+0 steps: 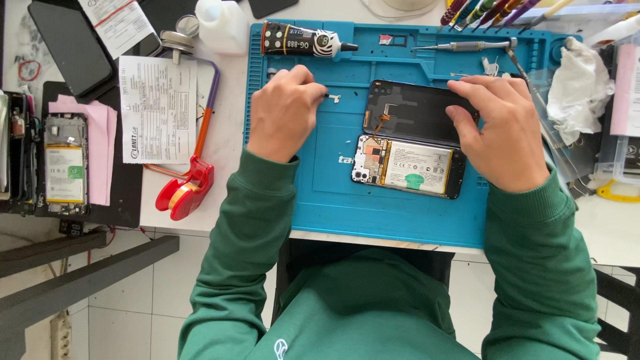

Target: The person reassembles a smartphone by aligning the screen assembly with the phone body, securing internal components with a screwdriver, and snapping the back cover into place. The person then inspects the assembled phone from multiple angles.

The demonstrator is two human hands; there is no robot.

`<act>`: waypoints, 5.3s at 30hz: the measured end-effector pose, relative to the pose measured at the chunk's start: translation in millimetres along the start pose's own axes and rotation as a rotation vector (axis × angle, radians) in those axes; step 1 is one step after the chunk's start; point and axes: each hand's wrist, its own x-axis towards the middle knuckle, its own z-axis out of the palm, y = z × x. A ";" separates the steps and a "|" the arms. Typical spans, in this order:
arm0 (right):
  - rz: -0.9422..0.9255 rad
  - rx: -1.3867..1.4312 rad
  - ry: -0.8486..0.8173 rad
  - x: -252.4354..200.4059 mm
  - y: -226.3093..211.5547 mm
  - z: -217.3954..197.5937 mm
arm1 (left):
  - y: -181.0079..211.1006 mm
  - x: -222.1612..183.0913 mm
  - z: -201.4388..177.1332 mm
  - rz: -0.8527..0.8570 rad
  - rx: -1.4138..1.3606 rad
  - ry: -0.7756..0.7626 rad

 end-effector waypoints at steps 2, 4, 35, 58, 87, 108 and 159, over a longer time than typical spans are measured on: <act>0.006 0.021 -0.021 0.1 -1.4 -1.3 | 1.6 0.0 5.4 0.008 0.044 -0.036; 0.013 0.018 -0.028 0.3 -2.3 -1.6 | 2.4 0.5 7.6 -0.027 0.122 0.015; 0.273 0.917 -0.086 15.4 -65.6 2.7 | 78.3 -1.4 -10.6 -0.252 -1.422 -0.397; -0.151 0.523 -0.106 9.0 -23.0 39.3 | 40.0 -3.5 6.6 0.004 -0.785 -0.065; -0.361 0.140 -0.168 16.0 -30.8 44.1 | 62.0 -6.2 -7.5 0.330 -0.448 -0.311; -0.292 0.224 -0.238 16.3 -31.8 39.0 | 62.8 -10.5 4.1 0.359 -0.387 -0.336; 0.258 -0.068 0.083 -41.2 57.7 -88.1 | 63.3 -2.1 -25.9 -0.139 -0.578 0.401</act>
